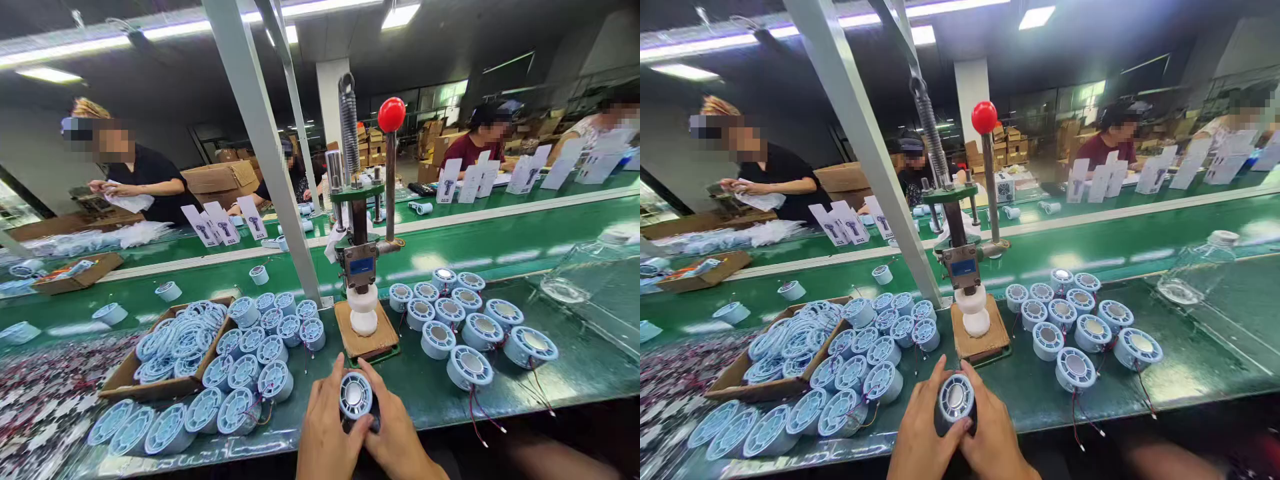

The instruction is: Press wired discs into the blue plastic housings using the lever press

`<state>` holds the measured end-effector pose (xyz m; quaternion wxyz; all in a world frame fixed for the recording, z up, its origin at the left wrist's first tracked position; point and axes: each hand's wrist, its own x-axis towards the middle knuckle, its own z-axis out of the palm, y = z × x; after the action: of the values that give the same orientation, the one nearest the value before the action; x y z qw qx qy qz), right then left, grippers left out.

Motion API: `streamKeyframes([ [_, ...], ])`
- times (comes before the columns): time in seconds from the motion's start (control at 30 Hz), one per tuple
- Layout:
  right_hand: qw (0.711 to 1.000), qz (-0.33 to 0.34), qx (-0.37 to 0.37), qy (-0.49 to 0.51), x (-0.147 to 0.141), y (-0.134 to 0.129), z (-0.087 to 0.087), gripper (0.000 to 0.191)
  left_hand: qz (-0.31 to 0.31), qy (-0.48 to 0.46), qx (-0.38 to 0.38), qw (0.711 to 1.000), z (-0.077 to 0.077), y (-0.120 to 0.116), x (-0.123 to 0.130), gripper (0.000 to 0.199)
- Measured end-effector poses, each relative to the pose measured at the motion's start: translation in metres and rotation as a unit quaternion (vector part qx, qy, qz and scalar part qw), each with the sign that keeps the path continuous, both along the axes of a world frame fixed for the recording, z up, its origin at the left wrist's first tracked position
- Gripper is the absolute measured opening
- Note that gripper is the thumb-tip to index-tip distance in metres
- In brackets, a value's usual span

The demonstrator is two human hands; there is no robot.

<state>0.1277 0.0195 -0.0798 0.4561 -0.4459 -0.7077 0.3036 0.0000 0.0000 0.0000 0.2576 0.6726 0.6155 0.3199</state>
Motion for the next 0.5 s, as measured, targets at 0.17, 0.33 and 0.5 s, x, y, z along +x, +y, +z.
streamKeyframes([
  [0.17,0.999,-0.012,0.022,-0.030,0.007,-0.006,0.001,0.077,0.025,-0.018,-0.050,0.998,-0.005,0.003,-0.005,0.081],
  [0.33,0.996,-0.002,0.060,-0.066,0.011,-0.004,0.012,0.077,0.048,-0.034,-0.004,0.998,-0.013,0.002,-0.006,0.078],
  [0.5,0.989,-0.023,0.092,-0.113,0.013,-0.005,0.014,0.076,0.033,-0.039,0.040,0.998,-0.025,0.000,-0.006,0.072],
])
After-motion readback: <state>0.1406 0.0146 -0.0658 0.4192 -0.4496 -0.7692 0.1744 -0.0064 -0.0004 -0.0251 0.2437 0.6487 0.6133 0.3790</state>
